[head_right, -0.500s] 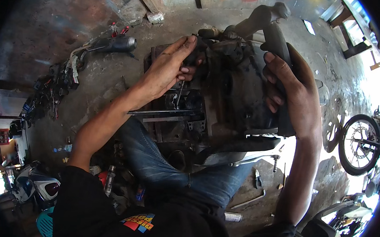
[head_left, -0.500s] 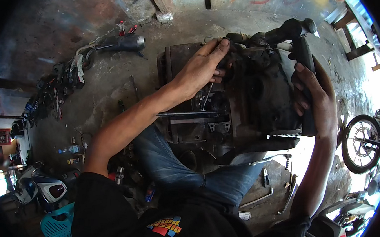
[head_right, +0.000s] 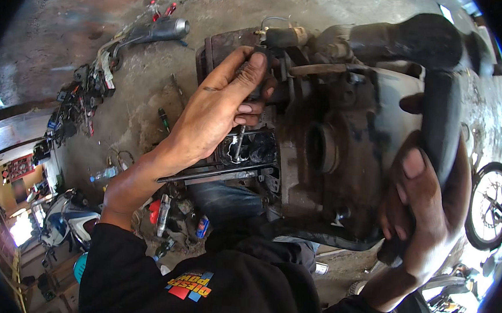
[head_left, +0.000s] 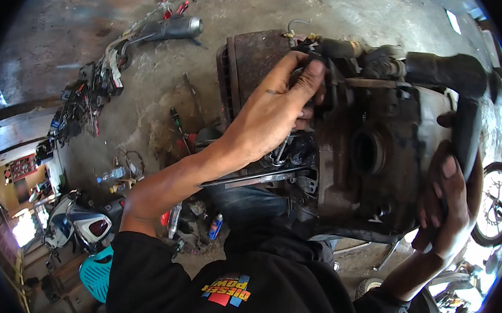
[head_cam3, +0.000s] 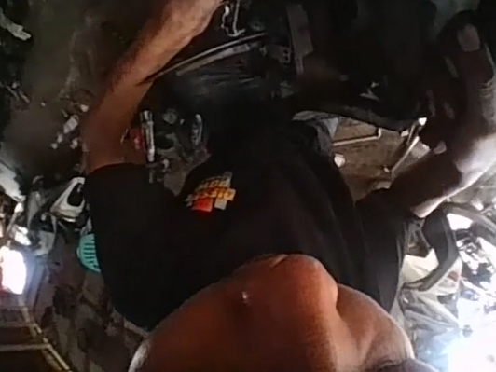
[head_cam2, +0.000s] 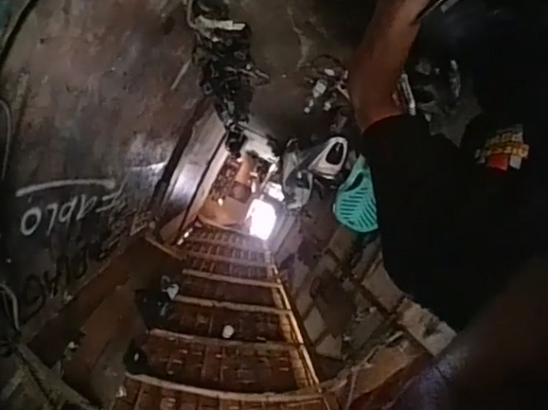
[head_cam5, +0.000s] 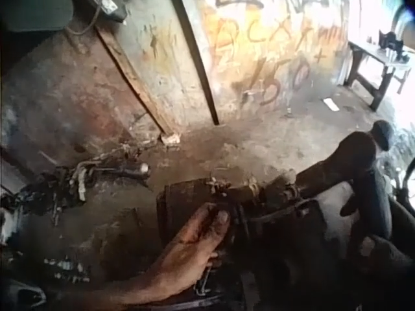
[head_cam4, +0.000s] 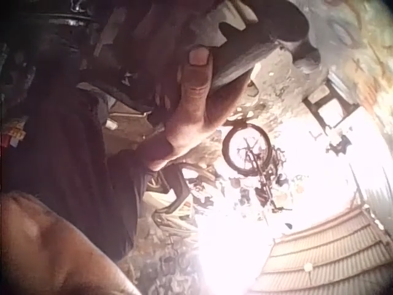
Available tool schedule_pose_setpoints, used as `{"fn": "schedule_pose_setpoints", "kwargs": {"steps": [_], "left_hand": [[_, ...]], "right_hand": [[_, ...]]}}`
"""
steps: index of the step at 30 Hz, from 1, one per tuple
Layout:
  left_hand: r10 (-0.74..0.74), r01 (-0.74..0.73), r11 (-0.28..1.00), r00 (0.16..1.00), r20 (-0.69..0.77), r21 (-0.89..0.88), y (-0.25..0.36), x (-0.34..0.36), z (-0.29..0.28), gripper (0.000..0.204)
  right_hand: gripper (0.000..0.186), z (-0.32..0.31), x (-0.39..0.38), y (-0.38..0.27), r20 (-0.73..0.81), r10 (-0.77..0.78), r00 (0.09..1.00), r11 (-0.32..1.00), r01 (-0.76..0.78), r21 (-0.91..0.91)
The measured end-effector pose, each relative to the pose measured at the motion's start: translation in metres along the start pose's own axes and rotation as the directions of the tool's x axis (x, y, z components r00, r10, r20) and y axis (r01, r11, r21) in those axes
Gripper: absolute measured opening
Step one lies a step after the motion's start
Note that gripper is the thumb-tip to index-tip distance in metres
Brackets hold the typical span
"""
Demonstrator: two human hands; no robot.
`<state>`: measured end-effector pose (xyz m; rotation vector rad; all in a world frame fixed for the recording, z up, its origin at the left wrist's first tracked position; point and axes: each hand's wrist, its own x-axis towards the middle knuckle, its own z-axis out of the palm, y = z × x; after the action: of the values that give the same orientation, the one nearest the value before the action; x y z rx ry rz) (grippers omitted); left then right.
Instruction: Repairing or assembling a motorcycle engine using a hammer, screwdriver, and electric drill.
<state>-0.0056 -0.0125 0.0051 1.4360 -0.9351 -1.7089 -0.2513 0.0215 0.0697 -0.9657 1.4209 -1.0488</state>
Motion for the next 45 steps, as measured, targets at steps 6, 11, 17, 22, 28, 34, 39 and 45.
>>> {"fn": "schedule_pose_setpoints", "kwargs": {"steps": [6, 11, 17, 22, 28, 34, 39, 45], "left_hand": [[-0.017, 0.020, 0.999, 0.998, 0.062, -0.035, 0.000, 0.002, -0.004, 0.043], [0.025, -0.018, 0.989, 0.999, 0.043, -0.147, -0.007, 0.003, -0.006, 0.037], [0.117, -0.116, 0.992, 0.993, -0.018, 0.053, -0.007, -0.004, -0.006, 0.040], [0.155, -0.154, 0.982, 0.988, -0.001, 0.112, -0.012, -0.003, -0.010, 0.037], [0.174, -0.175, 0.968, 0.985, 0.022, 0.179, -0.012, -0.003, -0.010, 0.039], [0.099, -0.109, 0.965, 0.994, 0.050, 0.239, -0.007, -0.003, -0.009, 0.043], [0.131, -0.134, 0.964, 0.991, 0.027, 0.230, -0.010, 0.000, -0.007, 0.046], [0.082, -0.076, 0.980, 0.996, -0.029, 0.186, -0.010, -0.002, -0.011, 0.044]], "right_hand": [[0.069, -0.006, 0.008, -0.008, -0.079, -0.102, 0.992, 0.955, 0.075, -0.288], [0.066, -0.014, 0.059, -0.048, 0.459, -0.089, 0.884, 0.981, 0.158, -0.114], [0.055, 0.068, 0.095, -0.097, 0.463, -0.034, 0.886, 0.637, 0.376, -0.673], [0.060, 0.064, 0.135, -0.105, 0.541, 0.166, 0.825, 0.462, 0.419, -0.782], [0.055, 0.087, 0.156, -0.100, 0.229, -0.210, 0.950, 0.380, 0.295, -0.876], [0.071, 0.069, 0.125, -0.093, 0.352, 0.121, 0.928, 0.424, 0.272, -0.864], [0.052, 0.079, 0.133, -0.117, 0.231, -0.291, 0.929, 0.566, 0.361, -0.741], [0.065, 0.081, 0.110, -0.097, 0.218, 0.009, 0.976, 0.404, 0.196, -0.894]]}}
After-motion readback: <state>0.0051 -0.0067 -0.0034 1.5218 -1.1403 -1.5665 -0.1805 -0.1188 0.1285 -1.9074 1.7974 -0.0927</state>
